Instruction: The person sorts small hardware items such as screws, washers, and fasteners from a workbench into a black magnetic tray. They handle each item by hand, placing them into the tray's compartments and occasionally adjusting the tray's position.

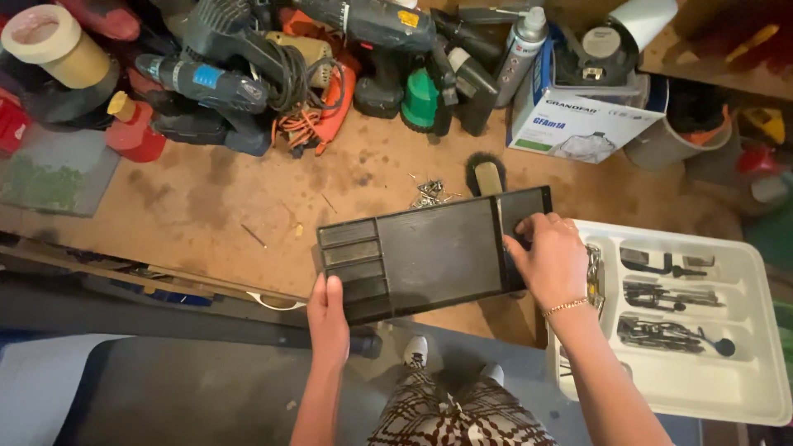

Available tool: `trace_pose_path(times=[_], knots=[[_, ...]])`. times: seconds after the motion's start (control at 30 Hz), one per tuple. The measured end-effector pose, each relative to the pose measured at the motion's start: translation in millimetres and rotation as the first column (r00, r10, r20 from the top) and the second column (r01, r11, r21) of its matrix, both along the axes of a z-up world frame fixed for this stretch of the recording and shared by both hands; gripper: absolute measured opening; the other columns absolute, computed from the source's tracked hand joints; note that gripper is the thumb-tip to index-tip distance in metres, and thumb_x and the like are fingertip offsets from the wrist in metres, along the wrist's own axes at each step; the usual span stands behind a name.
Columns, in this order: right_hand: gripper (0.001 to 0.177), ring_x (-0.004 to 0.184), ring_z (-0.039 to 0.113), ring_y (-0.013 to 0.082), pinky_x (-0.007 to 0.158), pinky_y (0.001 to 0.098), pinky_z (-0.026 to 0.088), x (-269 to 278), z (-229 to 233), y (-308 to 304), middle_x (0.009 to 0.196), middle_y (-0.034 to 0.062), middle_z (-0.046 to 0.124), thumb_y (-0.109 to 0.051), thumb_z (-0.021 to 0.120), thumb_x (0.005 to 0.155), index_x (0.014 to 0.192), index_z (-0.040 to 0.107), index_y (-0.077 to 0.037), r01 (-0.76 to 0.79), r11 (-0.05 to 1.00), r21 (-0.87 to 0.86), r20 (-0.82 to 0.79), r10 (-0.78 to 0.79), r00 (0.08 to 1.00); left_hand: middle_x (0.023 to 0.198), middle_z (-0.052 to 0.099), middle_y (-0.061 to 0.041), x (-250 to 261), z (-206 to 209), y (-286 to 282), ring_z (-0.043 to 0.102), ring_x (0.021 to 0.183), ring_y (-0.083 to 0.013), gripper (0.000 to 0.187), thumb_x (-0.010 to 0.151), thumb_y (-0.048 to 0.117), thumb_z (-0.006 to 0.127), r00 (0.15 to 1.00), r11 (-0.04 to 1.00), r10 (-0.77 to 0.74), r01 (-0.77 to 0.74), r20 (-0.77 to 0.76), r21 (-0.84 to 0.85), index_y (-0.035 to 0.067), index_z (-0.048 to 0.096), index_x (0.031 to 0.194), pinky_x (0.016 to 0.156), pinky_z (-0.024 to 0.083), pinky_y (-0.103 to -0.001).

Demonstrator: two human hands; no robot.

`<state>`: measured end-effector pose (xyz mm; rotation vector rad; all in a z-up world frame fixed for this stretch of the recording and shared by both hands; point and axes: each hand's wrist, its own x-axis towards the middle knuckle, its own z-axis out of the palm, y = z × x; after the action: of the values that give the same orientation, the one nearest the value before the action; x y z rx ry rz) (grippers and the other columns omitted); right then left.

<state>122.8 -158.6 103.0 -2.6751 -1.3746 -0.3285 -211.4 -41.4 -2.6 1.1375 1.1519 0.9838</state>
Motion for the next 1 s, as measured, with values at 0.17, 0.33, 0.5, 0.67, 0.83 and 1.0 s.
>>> trace_pose_path(times=[0.17,0.33,0.5,0.67,0.83,1.0], knots=[[0.031,0.090,0.070,0.0279,0.081,0.0432,0.059,-3,-9,0,0.084,0.0024,0.066,-0.045,0.081,0.082,0.093,0.069,-0.020,0.020,1.000,-0.020,-0.036,-0.021,0.999,0.158,0.038,-0.026,-3,19,-2,0.033,0.148,-0.0311,0.061,0.110,0.032,0.046,0.999,0.999,-0.036,0.036,-0.010,-0.034,-0.007,0.034,0.155,0.124,0.026,-0.051],[0.019,0.090,0.070,0.0323,0.081,0.0446,0.058,-6,3,-6,0.086,0.0079,0.066,-0.031,0.075,0.090,0.097,0.068,-0.015,0.059,0.998,0.022,-0.011,-0.059,0.998,0.158,0.037,-0.028,-8,-55,10,0.032,0.148,-0.0371,0.060,0.112,0.030,0.045,0.998,0.999,-0.037,0.036,0.056,0.021,-0.010,0.033,0.154,0.123,0.025,-0.055],[0.033,0.089,0.071,0.0311,0.081,0.0430,0.058,-7,4,-8,0.086,0.0069,0.066,-0.046,0.077,0.088,0.095,0.068,-0.016,0.081,0.996,0.048,-0.007,-0.081,0.997,0.142,0.061,-0.016,-9,-37,6,0.053,0.135,-0.0224,0.043,0.111,0.023,0.042,0.999,0.993,-0.038,0.034,0.028,0.116,0.002,0.052,0.148,0.117,0.040,-0.046],[0.023,0.085,0.065,0.0369,0.069,0.0500,0.052,7,-14,-3,0.087,0.0123,0.068,-0.034,0.075,0.093,0.091,0.067,-0.013,0.076,0.997,0.009,-0.097,-0.074,0.992,0.123,0.025,0.000,8,33,-6,0.025,0.112,-0.0137,0.039,0.102,0.040,0.047,0.989,1.000,-0.023,0.021,-0.144,-0.010,0.011,0.032,0.122,0.090,0.026,-0.033],[0.021,0.081,0.068,0.0372,0.068,0.0498,0.053,11,-16,1,0.085,0.0126,0.071,-0.031,0.074,0.093,0.087,0.069,-0.011,0.088,0.996,-0.024,-0.107,-0.090,0.990,0.071,0.028,0.007,5,58,-12,0.023,0.063,-0.0060,0.027,0.106,0.035,0.045,0.987,0.968,-0.048,0.084,-0.154,0.236,0.014,0.056,0.094,0.057,0.023,-0.029],[0.031,0.078,0.066,0.0426,0.065,0.0527,0.052,12,-18,5,0.082,0.0185,0.068,-0.033,0.070,0.094,0.084,0.062,-0.005,0.100,0.995,-0.029,-0.054,-0.101,0.993,0.070,0.024,0.006,4,63,-20,0.021,0.063,-0.0069,0.023,0.104,0.031,0.046,0.980,0.959,-0.035,0.088,-0.198,0.268,0.012,0.053,0.094,0.055,0.020,-0.031]])
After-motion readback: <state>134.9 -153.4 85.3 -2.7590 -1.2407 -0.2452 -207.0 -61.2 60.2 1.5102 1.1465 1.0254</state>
